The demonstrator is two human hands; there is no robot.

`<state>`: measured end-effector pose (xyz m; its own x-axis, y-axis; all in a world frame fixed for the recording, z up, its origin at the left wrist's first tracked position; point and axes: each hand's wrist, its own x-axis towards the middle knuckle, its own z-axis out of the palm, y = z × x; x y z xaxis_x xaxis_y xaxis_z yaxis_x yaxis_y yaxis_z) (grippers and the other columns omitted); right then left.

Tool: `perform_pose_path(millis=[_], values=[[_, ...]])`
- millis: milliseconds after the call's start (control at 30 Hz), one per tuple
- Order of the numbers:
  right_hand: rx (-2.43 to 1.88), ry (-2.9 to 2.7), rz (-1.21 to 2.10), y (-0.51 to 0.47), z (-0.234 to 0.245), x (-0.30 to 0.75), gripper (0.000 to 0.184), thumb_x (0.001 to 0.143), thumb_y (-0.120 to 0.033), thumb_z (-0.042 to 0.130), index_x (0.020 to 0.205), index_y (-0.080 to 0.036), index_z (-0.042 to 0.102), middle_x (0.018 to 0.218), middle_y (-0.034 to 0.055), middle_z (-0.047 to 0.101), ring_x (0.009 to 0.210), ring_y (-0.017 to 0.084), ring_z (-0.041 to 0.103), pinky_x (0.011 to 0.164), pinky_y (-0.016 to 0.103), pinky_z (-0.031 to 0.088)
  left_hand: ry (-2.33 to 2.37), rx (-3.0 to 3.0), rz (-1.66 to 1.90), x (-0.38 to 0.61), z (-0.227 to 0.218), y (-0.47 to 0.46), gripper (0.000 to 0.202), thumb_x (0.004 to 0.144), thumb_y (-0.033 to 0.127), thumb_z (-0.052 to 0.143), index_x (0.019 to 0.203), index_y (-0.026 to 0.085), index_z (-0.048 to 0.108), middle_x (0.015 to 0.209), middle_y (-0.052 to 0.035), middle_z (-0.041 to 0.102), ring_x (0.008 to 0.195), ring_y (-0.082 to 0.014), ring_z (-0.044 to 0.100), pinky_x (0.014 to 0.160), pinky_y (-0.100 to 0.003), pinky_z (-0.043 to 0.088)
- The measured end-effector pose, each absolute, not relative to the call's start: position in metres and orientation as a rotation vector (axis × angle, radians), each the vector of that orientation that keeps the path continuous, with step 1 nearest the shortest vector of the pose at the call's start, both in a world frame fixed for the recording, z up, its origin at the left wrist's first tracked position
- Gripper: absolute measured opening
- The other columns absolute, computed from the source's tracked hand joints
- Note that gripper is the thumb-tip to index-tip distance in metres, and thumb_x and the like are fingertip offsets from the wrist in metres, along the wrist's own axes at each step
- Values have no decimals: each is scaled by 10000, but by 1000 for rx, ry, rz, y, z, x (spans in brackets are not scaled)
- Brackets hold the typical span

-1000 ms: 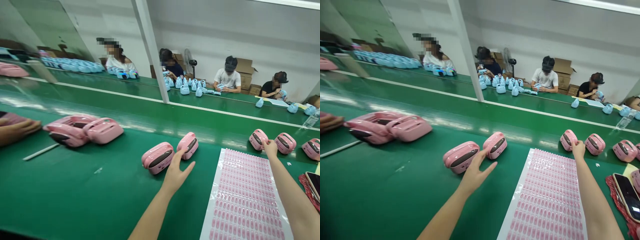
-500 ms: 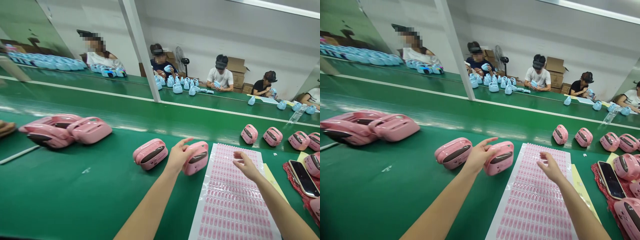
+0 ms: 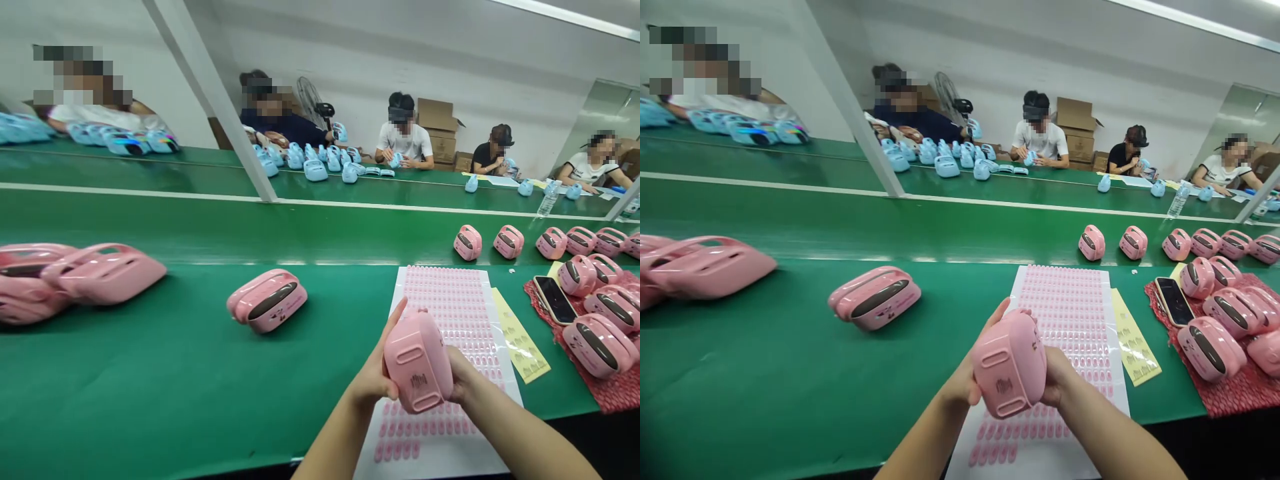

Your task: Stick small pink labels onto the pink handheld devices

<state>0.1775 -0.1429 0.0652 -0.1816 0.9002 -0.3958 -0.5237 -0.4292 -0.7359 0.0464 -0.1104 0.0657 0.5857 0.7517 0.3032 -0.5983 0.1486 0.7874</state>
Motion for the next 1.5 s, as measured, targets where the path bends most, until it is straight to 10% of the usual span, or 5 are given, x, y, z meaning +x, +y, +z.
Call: perform_pose_path(millis=[333, 533, 967, 1167, 1500], values=[[-1267, -1534, 508, -229, -9, 184, 397, 792, -220, 543, 1186, -204, 501, 1066, 129, 590, 965, 247, 592, 834, 419, 517, 420, 353, 1196, 50, 15, -138, 664, 596, 390, 740, 1199, 194, 545, 834, -70, 724, 732, -291, 670, 624, -401, 553], [-1197, -1872, 39, -252, -34, 168, 526, 878, -77, 353, 1374, -249, 316, 991, 95, 658, 937, 228, 639, 867, 467, 530, 419, 290, 1292, 45, 11, -134, 576, 599, 358, 739, 1135, 227, 574, 804, -26, 727, 747, -241, 672, 625, -336, 562], [-1137, -1365, 576, -253, -18, 166, 275, 831, -183, 544, 1089, -265, 587, 785, 33, 601, 683, 160, 612, 650, 310, 551, 413, 267, 1343, 54, 17, -143, 583, 606, 293, 726, 1159, 230, 551, 797, -37, 710, 715, -249, 667, 588, -355, 562], [-1117, -610, 885, -213, 52, 178, 390, 675, -335, 723, 1004, -232, 540, 789, -14, 535, 734, 129, 570, 714, 282, 504, 162, 37, 1157, 69, 37, -160, 576, 669, 498, 614, 1154, 189, 580, 1053, -127, 659, 1064, -336, 556, 923, -477, 419], [-1099, -607, 735, -200, 74, 162, 409, 657, -394, 718, 949, -223, 488, 789, -4, 551, 757, 153, 586, 767, 328, 482, 80, 77, 1081, 92, 39, -176, 412, 741, 491, 557, 1028, 215, 661, 1023, -83, 687, 1054, -236, 575, 945, -311, 400]])
